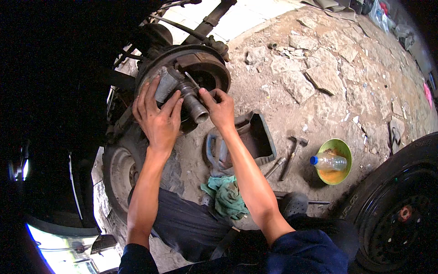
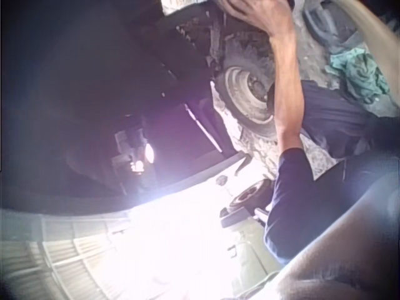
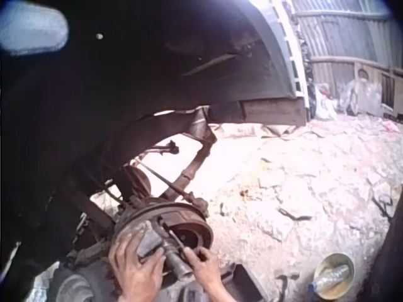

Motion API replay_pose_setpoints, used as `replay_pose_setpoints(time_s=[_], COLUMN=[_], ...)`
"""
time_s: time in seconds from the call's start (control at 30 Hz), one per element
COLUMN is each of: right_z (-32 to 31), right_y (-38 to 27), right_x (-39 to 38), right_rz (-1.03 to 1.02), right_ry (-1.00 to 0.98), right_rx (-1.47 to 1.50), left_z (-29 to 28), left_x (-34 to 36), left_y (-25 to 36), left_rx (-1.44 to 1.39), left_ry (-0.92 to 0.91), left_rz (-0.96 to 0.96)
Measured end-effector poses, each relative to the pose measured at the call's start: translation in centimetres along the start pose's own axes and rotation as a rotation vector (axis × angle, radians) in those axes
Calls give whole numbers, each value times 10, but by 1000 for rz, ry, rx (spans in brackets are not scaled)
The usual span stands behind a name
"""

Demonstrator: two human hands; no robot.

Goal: The person works on a drum brake assembly of a vehicle, handling springs and components with their hands and using a tool to adjust the mechanism.

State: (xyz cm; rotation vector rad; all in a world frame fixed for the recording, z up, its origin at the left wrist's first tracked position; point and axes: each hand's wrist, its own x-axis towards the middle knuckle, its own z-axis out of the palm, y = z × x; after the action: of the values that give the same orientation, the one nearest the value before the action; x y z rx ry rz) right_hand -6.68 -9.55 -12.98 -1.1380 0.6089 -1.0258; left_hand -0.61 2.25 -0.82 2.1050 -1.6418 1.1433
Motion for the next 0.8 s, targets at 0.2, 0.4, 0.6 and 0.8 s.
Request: replay_pose_setpoints(time_s=[0.2, 0.4, 0.6, 0.8], right_z=[-9, -20, -23, -44], right_y=[-1, 1, 13, 38], right_x=[3, -5, -15, -23], right_rz=[27, 0, -74, 136], right_ry=[-102, -121, -92, -84], right_rx=[-54, -145, -172, 64], left_z=[1, 4, 3, 3], left_x=[6, 4, 6, 6], left_y=[-1, -3, -4, -1], left_rx=[-37, -13, -23, -62], left_ry=[-9, -27, -16, -2], left_rz=[-23, -14, -13, -27])
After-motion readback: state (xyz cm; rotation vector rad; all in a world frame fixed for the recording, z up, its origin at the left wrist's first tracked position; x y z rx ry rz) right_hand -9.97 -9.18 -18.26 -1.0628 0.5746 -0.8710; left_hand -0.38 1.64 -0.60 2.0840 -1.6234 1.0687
